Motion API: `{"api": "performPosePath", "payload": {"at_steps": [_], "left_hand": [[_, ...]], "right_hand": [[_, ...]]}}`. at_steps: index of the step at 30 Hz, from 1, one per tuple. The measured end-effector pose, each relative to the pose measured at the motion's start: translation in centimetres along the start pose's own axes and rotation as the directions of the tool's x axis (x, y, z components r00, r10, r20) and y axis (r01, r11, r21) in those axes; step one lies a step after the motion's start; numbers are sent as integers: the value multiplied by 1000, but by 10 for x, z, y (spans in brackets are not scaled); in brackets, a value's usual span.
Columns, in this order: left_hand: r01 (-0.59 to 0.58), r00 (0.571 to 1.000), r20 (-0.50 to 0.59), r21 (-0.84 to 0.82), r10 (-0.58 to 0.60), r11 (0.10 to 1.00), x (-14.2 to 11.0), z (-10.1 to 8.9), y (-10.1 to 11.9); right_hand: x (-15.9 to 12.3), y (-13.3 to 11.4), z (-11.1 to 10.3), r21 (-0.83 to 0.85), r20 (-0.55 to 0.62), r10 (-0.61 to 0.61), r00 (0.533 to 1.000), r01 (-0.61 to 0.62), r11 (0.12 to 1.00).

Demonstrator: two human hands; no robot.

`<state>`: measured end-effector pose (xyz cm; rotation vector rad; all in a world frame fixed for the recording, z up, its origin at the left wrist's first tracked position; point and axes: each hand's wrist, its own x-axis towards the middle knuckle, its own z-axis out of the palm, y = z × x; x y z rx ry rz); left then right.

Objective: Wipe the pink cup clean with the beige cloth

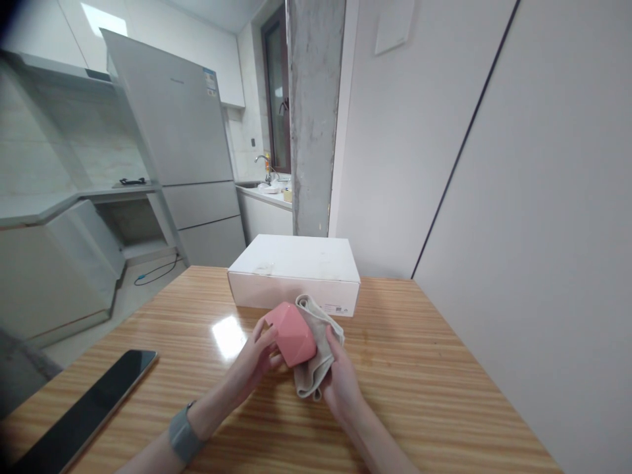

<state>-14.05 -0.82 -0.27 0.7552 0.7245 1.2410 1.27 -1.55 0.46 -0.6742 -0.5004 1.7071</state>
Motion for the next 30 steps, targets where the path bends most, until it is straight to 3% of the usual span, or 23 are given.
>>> {"api": "performPosePath", "payload": {"at_steps": [3, 7, 15, 20, 25, 30], "left_hand": [[32, 998, 51, 17, -33, 999, 2, -2, -1], [72, 997, 32, 116, -76, 991, 4, -6, -2], [-182, 981, -10, 255, 191, 949, 5, -5, -6], [-161, 987, 6, 119, 161, 980, 8, -3, -13], [-43, 999, -10, 161, 45, 986, 7, -8, -12], [-162, 985, 1, 323, 171, 933, 7, -10, -9]], "right_hand": [[-2, -1, 0, 3, -3, 9, 1000, -9, 1000], [-3, -1, 0, 23, 26, 43, 999, -44, 999], [-2, -5, -1, 72, -25, 36, 999, -34, 997], [-1, -8, 0, 113, -27, 23, 999, -20, 993], [-1, -8, 0, 135, -23, 32, 999, -29, 990], [-3, -7, 1, 112, -36, 38, 999, -34, 993]]}}
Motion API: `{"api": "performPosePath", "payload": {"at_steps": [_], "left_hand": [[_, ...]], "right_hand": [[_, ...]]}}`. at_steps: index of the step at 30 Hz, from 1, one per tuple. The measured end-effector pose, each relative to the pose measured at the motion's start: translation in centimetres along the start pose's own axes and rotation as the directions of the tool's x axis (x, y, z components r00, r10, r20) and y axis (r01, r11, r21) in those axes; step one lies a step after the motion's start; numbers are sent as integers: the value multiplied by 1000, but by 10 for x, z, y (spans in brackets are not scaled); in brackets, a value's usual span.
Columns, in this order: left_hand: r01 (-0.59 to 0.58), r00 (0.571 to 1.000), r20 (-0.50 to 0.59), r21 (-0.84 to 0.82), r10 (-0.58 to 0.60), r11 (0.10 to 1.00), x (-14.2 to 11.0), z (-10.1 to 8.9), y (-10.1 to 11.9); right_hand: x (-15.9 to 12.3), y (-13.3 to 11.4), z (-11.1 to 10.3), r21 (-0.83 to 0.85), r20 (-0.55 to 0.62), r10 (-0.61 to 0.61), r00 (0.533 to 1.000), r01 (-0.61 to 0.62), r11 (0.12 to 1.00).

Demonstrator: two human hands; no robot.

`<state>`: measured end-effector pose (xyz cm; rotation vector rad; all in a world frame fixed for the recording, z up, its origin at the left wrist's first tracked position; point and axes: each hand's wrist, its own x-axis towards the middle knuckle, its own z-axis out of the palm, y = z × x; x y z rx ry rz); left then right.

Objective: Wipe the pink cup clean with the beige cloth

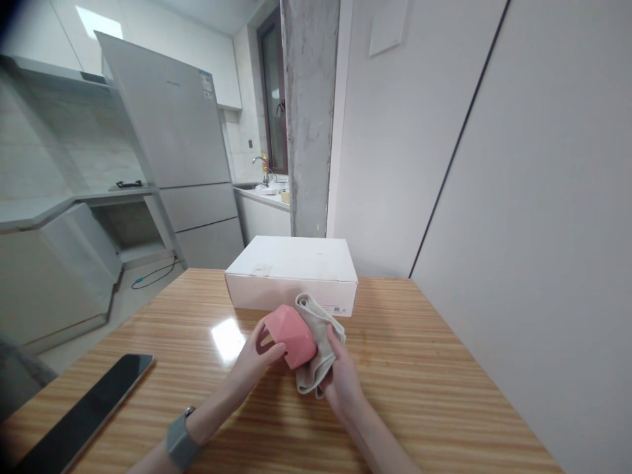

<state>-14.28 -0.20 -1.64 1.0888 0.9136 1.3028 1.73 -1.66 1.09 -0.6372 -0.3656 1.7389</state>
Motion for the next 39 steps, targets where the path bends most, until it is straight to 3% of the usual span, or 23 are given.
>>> {"api": "performPosePath", "payload": {"at_steps": [10, 15, 22, 30, 35, 39], "left_hand": [[-145, 989, 22, 166, 143, 975, -9, 8, 8], [-82, 996, 32, 24, 81, 996, -4, 4, 10], [94, 994, -49, -119, -100, 988, 3, 0, -3], [1, 999, -46, 46, 1, 999, -10, 14, 15], [-165, 986, 8, 194, 167, 967, -19, 17, 21], [-81, 997, 18, 52, 80, 995, -13, 14, 12]], "right_hand": [[3, 2, -5, -60, -28, -38, 999, 36, 998], [0, 0, 0, -44, -26, -29, 999, 27, 999], [-4, 2, 0, -82, -13, 14, 1000, -15, 996], [-3, 4, 0, -42, 19, -4, 1000, 4, 999], [-3, 1, -1, -37, -8, -11, 1000, 10, 999], [-3, 0, 2, -21, 5, 18, 1000, -18, 1000]]}}
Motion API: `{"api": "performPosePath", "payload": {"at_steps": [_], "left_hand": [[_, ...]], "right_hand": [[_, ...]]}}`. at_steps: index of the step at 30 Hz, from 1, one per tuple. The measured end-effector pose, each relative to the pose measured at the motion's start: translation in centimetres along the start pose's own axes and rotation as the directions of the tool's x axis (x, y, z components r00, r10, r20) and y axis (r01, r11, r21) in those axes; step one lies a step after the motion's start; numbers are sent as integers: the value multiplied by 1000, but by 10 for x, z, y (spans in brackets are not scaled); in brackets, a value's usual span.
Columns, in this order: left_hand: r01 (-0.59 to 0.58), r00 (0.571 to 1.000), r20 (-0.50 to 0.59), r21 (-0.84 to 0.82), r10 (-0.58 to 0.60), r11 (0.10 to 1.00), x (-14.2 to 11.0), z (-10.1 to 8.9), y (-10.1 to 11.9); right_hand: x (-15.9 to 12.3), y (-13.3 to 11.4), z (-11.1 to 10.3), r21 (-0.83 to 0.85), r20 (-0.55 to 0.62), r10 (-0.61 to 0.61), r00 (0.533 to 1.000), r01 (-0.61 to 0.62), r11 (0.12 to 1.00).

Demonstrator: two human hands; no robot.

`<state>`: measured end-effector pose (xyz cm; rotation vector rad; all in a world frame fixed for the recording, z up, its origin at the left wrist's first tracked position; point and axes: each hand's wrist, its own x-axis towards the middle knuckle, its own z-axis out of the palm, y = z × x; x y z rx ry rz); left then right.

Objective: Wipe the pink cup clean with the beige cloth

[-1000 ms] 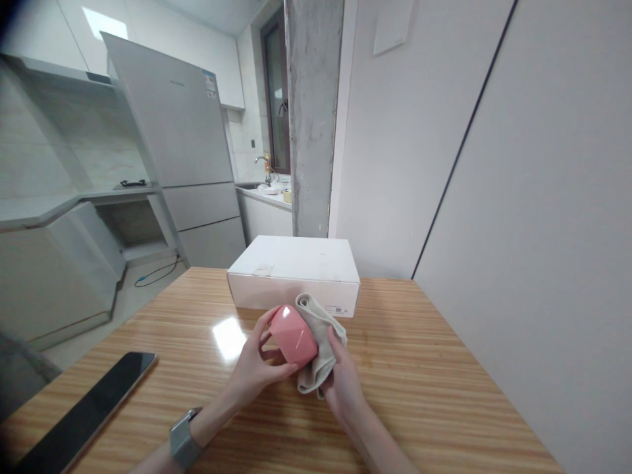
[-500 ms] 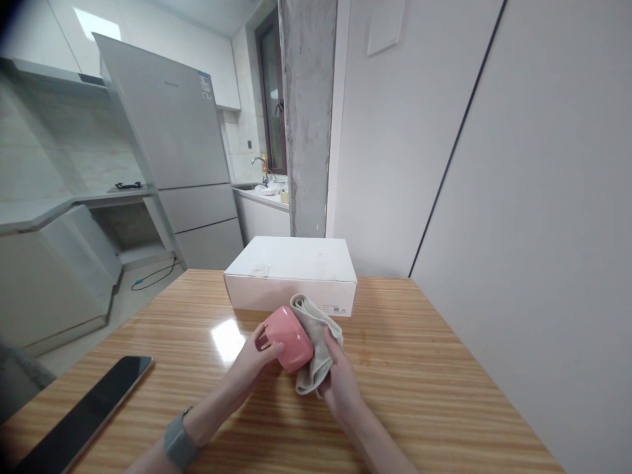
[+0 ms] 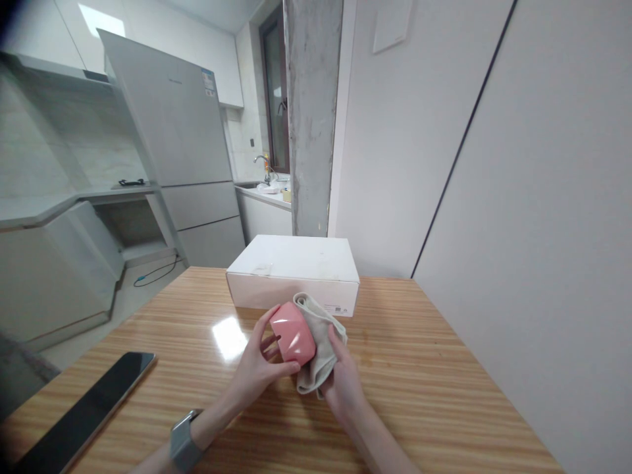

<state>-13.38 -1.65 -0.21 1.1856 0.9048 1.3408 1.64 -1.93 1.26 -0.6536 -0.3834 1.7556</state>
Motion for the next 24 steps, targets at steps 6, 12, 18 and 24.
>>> {"api": "performPosePath", "payload": {"at_steps": [6, 12, 18, 24], "left_hand": [[133, 988, -66, -123, -142, 983, 10, -6, -8], [269, 962, -30, -100, -273, 958, 10, -7, -9], [127, 992, -17, -29, -127, 992, 3, -2, 3], [14, 1000, 1, 52, -14, 999, -2, -1, 7]], "right_hand": [[-2, -1, 2, 3, -1, 8, 1000, -8, 1000], [-1, -2, 1, -21, -14, 0, 1000, 0, 1000], [1, -1, -1, -23, 14, 22, 1000, -22, 1000], [2, -5, 0, -16, -16, -5, 1000, 4, 1000]]}}
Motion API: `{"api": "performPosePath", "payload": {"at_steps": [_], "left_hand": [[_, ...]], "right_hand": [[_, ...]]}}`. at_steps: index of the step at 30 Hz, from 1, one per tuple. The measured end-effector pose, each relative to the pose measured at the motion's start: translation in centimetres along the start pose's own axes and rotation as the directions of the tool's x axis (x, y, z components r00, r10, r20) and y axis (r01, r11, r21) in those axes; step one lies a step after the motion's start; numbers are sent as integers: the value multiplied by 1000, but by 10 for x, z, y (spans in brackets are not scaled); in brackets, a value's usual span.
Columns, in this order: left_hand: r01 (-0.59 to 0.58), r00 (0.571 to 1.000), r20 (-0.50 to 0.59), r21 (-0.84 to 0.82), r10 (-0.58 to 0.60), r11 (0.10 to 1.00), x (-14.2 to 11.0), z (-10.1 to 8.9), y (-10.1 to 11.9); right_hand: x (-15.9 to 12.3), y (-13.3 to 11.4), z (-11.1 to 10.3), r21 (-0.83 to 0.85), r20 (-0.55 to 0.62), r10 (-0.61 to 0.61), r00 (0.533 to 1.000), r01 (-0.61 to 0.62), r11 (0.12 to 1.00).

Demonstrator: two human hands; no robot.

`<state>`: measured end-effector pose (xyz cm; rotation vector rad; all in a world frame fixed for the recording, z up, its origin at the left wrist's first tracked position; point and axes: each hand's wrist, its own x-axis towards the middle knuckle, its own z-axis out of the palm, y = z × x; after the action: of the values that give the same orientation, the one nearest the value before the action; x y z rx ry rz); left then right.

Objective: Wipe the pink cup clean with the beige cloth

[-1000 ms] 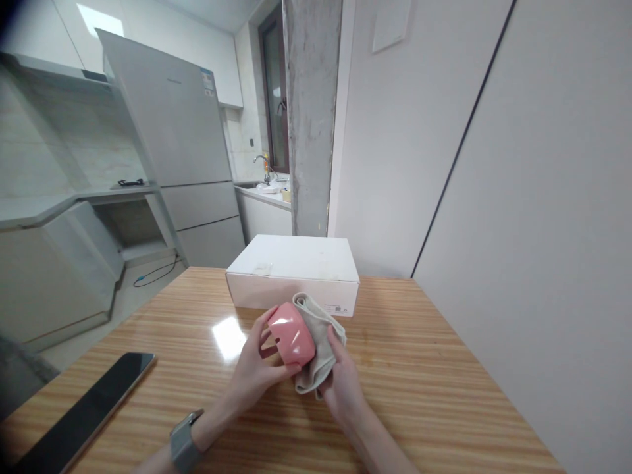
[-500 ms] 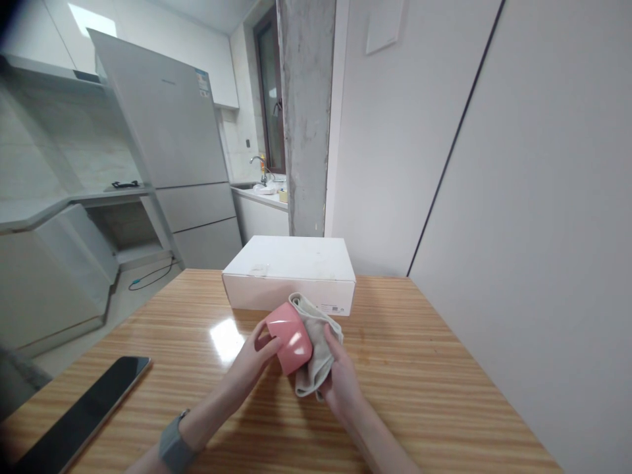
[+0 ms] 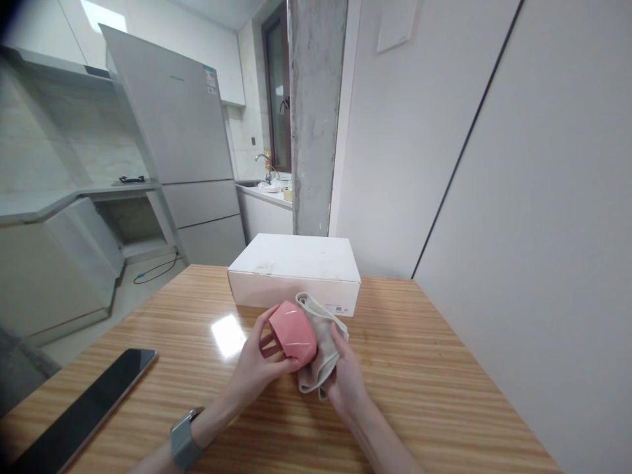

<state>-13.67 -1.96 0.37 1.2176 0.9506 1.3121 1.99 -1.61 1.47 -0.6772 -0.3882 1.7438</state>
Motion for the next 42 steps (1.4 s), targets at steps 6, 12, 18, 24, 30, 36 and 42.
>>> {"api": "performPosePath", "payload": {"at_steps": [6, 12, 18, 24, 30, 36, 42], "left_hand": [[-118, 993, 5, 90, 118, 989, 0, 0, -8], [10, 999, -31, 18, -9, 1000, 4, -3, -10], [37, 999, -16, -128, -40, 991, 11, -9, -15], [73, 995, 69, -120, -65, 990, 8, -3, -11], [-99, 995, -9, 133, 101, 986, 2, -2, -7], [-347, 935, 65, 369, 348, 862, 0, -4, -14], [-43, 995, 88, 72, 37, 996, 1, -3, -15]], "right_hand": [[1, -2, 0, 36, 11, 5, 1000, -5, 999], [1, -2, -2, 32, 25, -9, 1000, 8, 999], [-5, 0, 2, 1, -23, -28, 999, 28, 1000], [-3, 0, 1, -13, -3, -19, 1000, 19, 1000], [-2, 0, 0, 5, -2, 3, 1000, -3, 1000], [1, -2, -1, 6, -34, -56, 998, 56, 998], [-1, 0, 1, 16, -20, -12, 1000, 13, 1000]]}}
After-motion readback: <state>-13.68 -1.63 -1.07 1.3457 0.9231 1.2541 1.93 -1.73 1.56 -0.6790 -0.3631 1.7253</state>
